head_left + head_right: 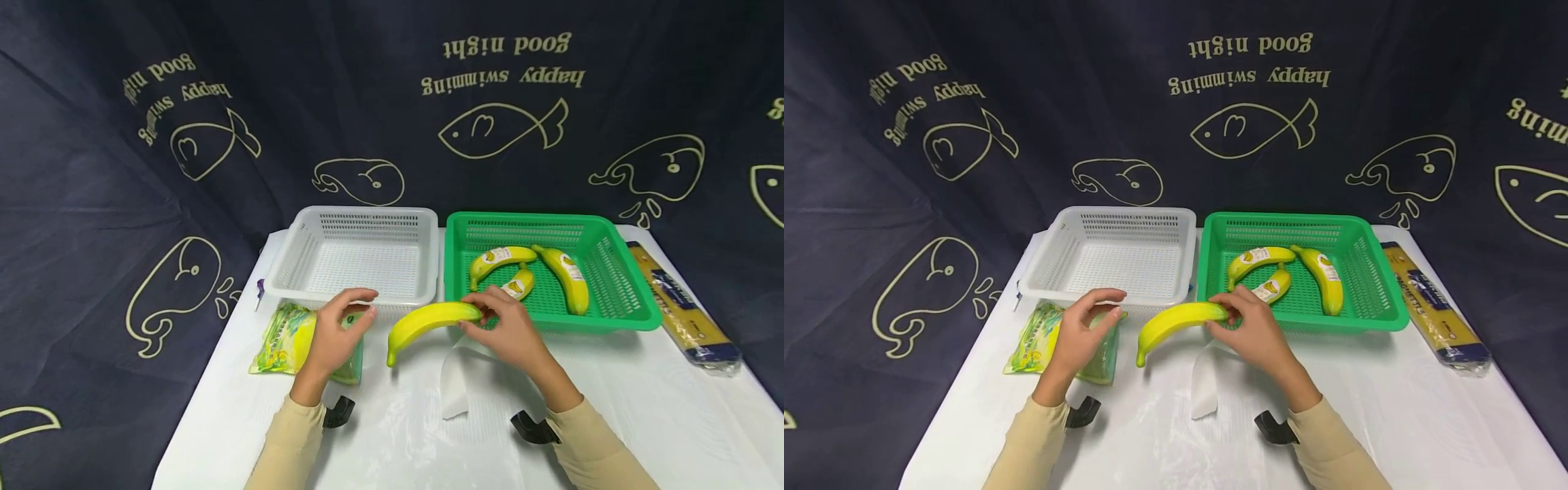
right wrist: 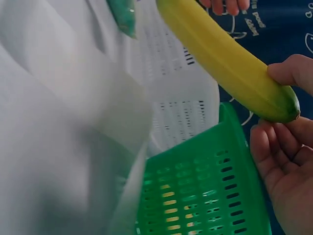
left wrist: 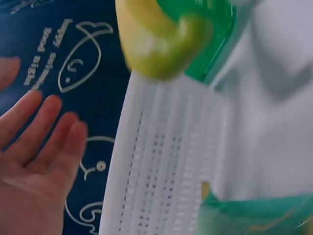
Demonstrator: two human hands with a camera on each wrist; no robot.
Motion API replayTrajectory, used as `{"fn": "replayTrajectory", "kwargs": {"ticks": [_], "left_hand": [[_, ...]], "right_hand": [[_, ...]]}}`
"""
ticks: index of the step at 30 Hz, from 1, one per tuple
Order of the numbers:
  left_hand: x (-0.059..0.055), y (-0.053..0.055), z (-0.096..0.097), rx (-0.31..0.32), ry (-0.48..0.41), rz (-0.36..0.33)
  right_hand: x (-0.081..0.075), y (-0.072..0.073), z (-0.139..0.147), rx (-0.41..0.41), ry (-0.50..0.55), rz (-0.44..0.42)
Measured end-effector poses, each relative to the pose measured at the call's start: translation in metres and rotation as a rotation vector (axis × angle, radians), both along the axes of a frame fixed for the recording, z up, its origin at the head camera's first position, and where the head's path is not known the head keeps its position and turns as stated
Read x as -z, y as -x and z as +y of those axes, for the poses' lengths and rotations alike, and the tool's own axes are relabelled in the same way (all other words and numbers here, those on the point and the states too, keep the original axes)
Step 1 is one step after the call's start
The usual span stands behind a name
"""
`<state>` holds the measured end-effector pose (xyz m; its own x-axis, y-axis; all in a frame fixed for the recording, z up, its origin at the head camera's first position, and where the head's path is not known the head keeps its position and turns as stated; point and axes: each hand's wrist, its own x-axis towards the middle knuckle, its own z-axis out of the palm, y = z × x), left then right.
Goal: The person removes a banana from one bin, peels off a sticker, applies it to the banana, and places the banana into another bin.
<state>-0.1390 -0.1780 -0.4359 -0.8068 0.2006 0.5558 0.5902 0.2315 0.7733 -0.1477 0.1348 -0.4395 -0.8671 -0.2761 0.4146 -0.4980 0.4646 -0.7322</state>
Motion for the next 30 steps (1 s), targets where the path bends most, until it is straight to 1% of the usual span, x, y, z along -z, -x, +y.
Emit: {"fn": "replayTrajectory", "kwargs": {"ticks": [3, 6, 8, 9, 11, 13, 16, 18, 21, 24, 26, 28, 30], "left_hand": [[0.003, -0.010, 0.008, 0.055, 0.057, -0.128], [0.002, -0.019, 0.015, 0.081, 0.147, -0.264], [0.001, -0.024, 0.019, 0.098, 0.197, -0.327], [-0.001, -0.027, 0.021, 0.103, 0.222, -0.345], [-0.002, -0.032, 0.025, 0.107, 0.250, -0.356], [0.000, -0.034, 0.027, 0.100, 0.256, -0.354], [0.006, -0.034, 0.027, 0.081, 0.218, -0.357], [0.015, -0.032, 0.025, 0.060, 0.198, -0.369], [0.034, -0.026, 0.017, 0.030, 0.180, -0.405], [0.051, -0.020, 0.010, 0.000, 0.189, -0.445], [0.056, -0.018, 0.006, -0.011, 0.200, -0.451], [0.059, -0.018, 0.004, -0.024, 0.223, -0.436], [0.061, -0.017, 0.002, -0.037, 0.247, -0.414]], "right_hand": [[0.006, -0.005, -0.001, -0.017, 0.010, 0.045], [0.012, -0.008, -0.001, -0.041, 0.032, 0.077], [0.016, -0.009, -0.002, -0.056, 0.047, 0.093], [0.018, -0.010, -0.002, -0.066, 0.055, 0.098], [0.021, -0.011, -0.001, -0.081, 0.067, 0.102], [0.023, -0.012, -0.001, -0.098, 0.065, 0.096], [0.025, -0.014, 0.003, -0.126, 0.014, 0.068], [0.027, -0.016, 0.007, -0.144, -0.046, 0.054], [0.032, -0.019, 0.016, -0.152, -0.148, 0.050], [0.038, -0.020, 0.027, -0.156, -0.220, 0.029], [0.042, -0.021, 0.034, -0.147, -0.253, -0.008], [0.045, -0.020, 0.040, -0.129, -0.286, -0.049], [0.048, -0.020, 0.045, -0.094, -0.331, -0.087]]}}
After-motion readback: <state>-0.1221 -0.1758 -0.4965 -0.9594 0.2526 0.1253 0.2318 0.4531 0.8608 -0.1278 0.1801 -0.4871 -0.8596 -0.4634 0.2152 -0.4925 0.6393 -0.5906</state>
